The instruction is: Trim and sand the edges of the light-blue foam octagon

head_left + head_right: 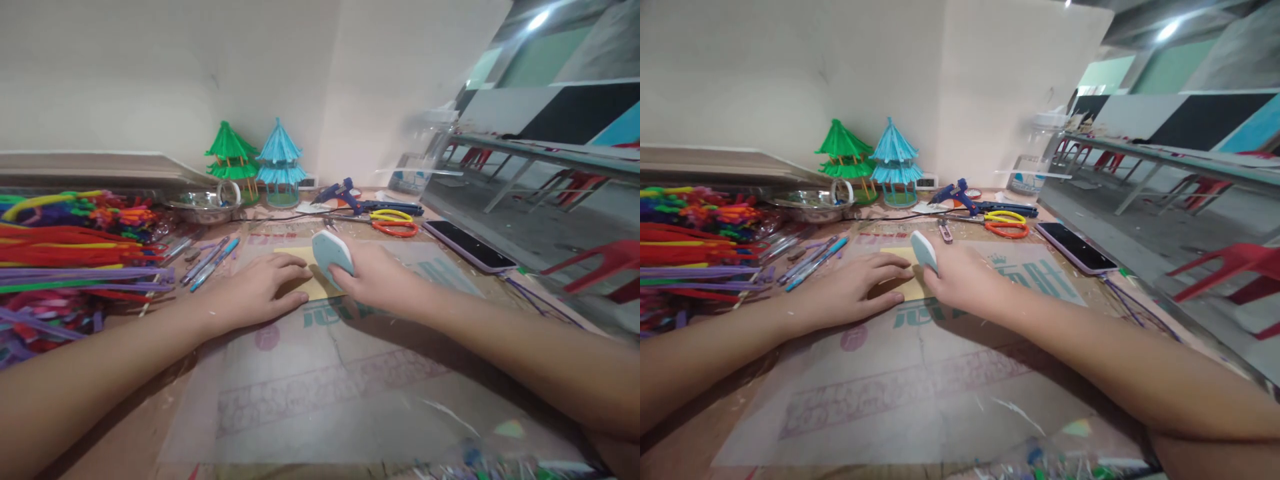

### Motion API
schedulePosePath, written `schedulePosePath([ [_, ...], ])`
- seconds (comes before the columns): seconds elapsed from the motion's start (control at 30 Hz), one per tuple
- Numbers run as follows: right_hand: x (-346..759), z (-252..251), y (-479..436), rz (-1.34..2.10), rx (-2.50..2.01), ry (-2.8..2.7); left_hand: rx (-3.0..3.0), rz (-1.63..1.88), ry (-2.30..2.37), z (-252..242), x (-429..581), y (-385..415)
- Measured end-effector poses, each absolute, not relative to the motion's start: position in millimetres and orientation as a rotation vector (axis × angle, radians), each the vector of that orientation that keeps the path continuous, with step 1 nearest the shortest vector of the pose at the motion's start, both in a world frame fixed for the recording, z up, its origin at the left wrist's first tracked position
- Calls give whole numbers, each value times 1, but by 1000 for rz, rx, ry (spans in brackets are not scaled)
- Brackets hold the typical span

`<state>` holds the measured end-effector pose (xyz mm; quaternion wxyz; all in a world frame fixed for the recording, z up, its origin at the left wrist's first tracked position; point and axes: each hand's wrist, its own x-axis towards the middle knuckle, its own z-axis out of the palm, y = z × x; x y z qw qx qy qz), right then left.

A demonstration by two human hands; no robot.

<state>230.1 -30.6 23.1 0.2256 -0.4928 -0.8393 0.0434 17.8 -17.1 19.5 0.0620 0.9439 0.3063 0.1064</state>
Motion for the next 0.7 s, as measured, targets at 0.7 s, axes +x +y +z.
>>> schedulePosePath([
  [0.7, 215, 11, 5, 110, -1251, -2185, 2827, 317, 1002, 20, 21, -20],
])
